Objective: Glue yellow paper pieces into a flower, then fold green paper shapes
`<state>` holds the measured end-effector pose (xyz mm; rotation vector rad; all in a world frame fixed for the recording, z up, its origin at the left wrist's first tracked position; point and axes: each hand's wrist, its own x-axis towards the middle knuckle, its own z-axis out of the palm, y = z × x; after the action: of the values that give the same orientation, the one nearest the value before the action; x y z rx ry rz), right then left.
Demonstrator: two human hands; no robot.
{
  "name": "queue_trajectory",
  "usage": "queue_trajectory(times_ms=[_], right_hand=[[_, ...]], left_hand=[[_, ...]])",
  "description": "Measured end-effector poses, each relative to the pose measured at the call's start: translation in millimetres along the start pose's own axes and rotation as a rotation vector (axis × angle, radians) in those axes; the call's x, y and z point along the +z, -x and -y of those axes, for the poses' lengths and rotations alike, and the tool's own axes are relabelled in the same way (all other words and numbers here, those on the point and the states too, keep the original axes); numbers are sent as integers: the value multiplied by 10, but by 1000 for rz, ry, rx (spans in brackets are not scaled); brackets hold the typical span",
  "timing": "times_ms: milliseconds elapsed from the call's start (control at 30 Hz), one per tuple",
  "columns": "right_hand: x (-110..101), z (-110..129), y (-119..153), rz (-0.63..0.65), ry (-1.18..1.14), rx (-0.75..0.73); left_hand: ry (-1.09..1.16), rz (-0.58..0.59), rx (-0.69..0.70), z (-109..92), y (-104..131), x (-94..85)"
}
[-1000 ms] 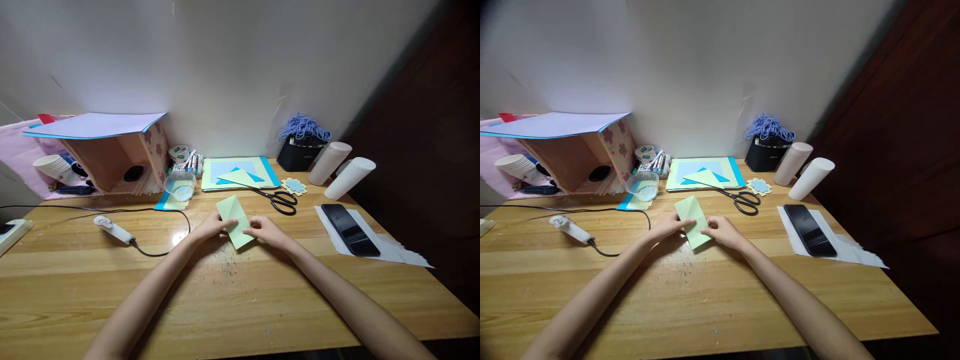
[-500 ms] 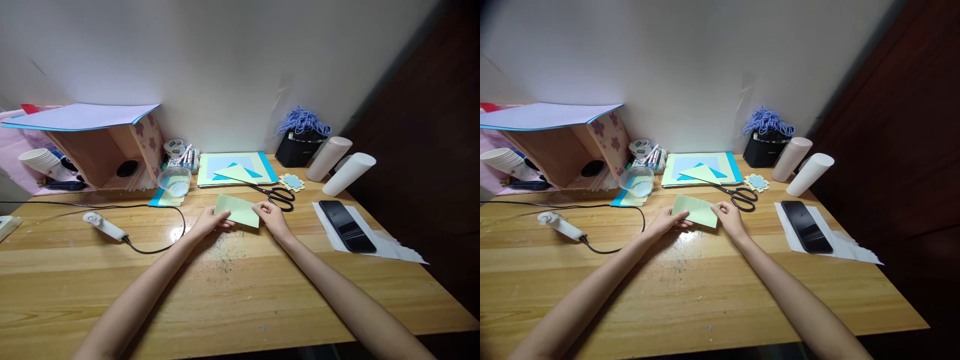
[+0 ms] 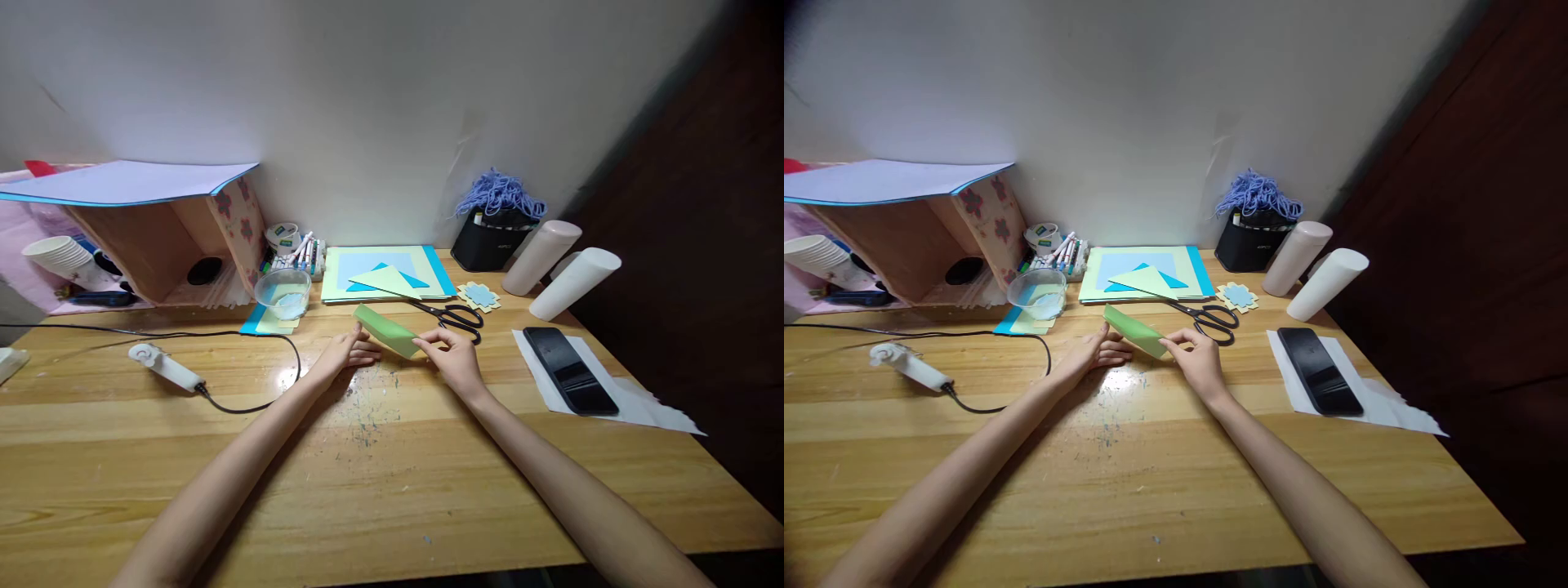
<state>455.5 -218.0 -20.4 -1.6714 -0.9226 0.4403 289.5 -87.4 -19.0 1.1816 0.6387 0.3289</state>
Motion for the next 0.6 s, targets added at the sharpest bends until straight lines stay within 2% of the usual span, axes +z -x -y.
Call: queue_trajectory(times_ms=[100, 167, 233, 333, 433, 500, 567, 600], right_hand=[[39, 31, 70, -37, 47, -125], [68, 52, 109, -15, 34, -145], [85, 68, 127, 43, -16, -100], [74, 75, 111, 149, -118, 58], [43, 51, 68, 219, -160, 211], [37, 22, 49, 252, -169, 276], [47, -15, 46, 277, -189, 322], [56, -33, 50, 288, -193, 334]], left_hand=[[65, 156, 8, 17, 43, 55], [103, 198, 22, 56, 50, 72], [120, 183, 32, 94, 41, 53], [53, 125, 12, 105, 14, -57], [-198, 37, -12, 58, -19, -197], [-453, -101, 89, 22, -33, -238], [-685, -369, 362, -2, -18, -204], [-794, -466, 508, -8, 7, -160]])
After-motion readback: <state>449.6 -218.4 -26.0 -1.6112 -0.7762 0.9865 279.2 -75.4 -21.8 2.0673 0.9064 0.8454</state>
